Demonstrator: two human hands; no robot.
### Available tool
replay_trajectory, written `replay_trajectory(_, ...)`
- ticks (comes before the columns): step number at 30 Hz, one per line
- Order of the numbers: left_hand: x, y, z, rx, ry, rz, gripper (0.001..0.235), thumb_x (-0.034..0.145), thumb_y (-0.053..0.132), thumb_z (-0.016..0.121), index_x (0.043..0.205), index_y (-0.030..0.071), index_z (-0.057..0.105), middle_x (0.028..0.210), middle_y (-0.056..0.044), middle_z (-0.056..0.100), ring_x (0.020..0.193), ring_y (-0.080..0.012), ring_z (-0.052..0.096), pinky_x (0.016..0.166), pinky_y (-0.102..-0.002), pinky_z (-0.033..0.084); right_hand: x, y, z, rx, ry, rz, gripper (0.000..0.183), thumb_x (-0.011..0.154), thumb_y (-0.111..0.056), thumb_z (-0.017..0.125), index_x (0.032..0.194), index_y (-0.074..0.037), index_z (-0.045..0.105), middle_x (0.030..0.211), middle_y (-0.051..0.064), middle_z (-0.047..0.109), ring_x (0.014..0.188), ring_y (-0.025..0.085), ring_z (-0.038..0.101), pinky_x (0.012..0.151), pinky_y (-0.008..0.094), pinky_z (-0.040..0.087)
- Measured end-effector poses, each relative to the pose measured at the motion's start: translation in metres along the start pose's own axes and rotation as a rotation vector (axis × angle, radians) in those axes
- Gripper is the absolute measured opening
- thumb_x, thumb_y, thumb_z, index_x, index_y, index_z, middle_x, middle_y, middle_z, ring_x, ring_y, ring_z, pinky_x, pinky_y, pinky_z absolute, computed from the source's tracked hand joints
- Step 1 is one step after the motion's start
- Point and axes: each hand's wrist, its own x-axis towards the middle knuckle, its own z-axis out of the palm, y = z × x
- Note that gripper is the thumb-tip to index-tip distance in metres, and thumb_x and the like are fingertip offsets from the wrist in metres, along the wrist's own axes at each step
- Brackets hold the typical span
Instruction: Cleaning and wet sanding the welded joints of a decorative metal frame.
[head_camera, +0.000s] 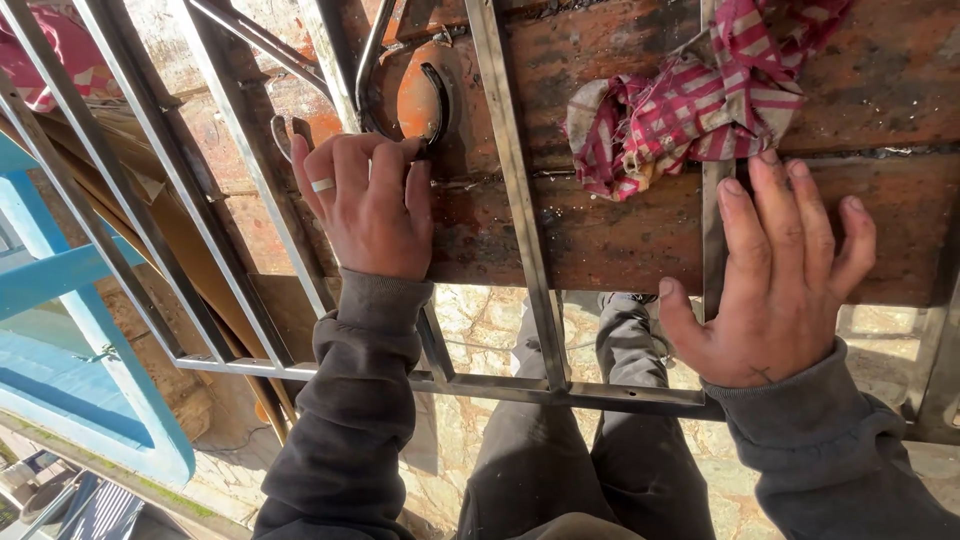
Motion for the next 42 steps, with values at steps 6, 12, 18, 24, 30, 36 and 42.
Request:
replay_trajectory(6,-0.005,-0.007,0.018,-0.051,0.003,-0.009,0.016,0.098,0.012,0.076,0.111,0.010,0.069,0.111,-0.006,0.063,0.115,-0.0293,0.056,0.110,-0.050,0.039,-0.004,-0.003,0.005,-0.035,-0.007,-0.015,0.076,0.097,-0.041,0.066,0.158,-0.001,0.043,0.166,0.024,0.039,0.156,0.043,0.036,0.125,0.069,0.017)
replay_trajectory(12,0.014,-0.006,0.039,-0.137,0.082,-0.005,0.017,0.105,0.018,0.079,0.112,0.008,0.067,0.101,-0.008,0.057,0.103,-0.0306,0.052,0.098,-0.048,0.042,-0.002,-0.002,0.006,0.037,0.000,-0.023,0.070,0.102,-0.038,0.064,0.156,-0.003,0.036,0.165,0.025,0.036,0.154,0.043,0.035,0.121,0.070,0.017)
replay_trajectory(18,0.000,0.004,0.028,-0.071,0.084,-0.067,0.015,0.101,0.020,0.076,0.104,0.009,0.065,0.098,-0.008,0.056,0.102,-0.0305,0.053,0.097,-0.049,0.041,-0.007,0.009,0.010,-0.020,0.002,-0.072,0.077,0.105,-0.048,0.064,0.164,-0.008,0.034,0.170,0.022,0.033,0.160,0.041,0.031,0.126,0.066,0.013)
replay_trajectory(24,0.016,0.000,0.053,-0.094,0.136,-0.135,0.021,0.103,0.025,0.077,0.098,0.011,0.063,0.095,-0.004,0.058,0.096,-0.0283,0.053,0.089,-0.046,0.039,-0.012,0.003,0.011,0.009,-0.034,-0.026,0.076,0.104,-0.050,0.067,0.160,-0.008,0.038,0.167,0.023,0.033,0.157,0.041,0.032,0.124,0.067,0.013)
replay_trajectory(30,0.012,0.010,0.040,0.052,0.120,-0.090,0.018,0.095,0.024,0.075,0.102,0.011,0.064,0.095,-0.007,0.057,0.095,-0.0297,0.054,0.088,-0.049,0.039,-0.007,0.002,0.008,0.003,0.030,-0.032,0.073,0.104,-0.046,0.070,0.159,-0.007,0.042,0.167,0.022,0.038,0.159,0.039,0.033,0.125,0.067,0.013)
replay_trajectory(36,0.019,0.019,0.051,-0.123,0.091,-0.397,0.026,0.098,0.025,0.077,0.091,0.008,0.058,0.092,-0.004,0.058,0.093,-0.0291,0.056,0.087,-0.047,0.042,-0.008,0.003,0.009,0.036,0.015,-0.052,0.069,0.106,-0.044,0.069,0.158,-0.006,0.042,0.167,0.022,0.037,0.158,0.040,0.034,0.124,0.068,0.012)
replay_trajectory(42,0.025,0.017,0.053,-0.038,0.132,-0.259,0.021,0.094,0.023,0.076,0.094,0.009,0.060,0.093,-0.008,0.057,0.096,-0.0319,0.055,0.086,-0.047,0.042,-0.010,0.005,0.013,-0.004,0.015,-0.023,0.075,0.103,-0.052,0.071,0.155,-0.004,0.047,0.165,0.022,0.039,0.156,0.039,0.035,0.121,0.072,0.009)
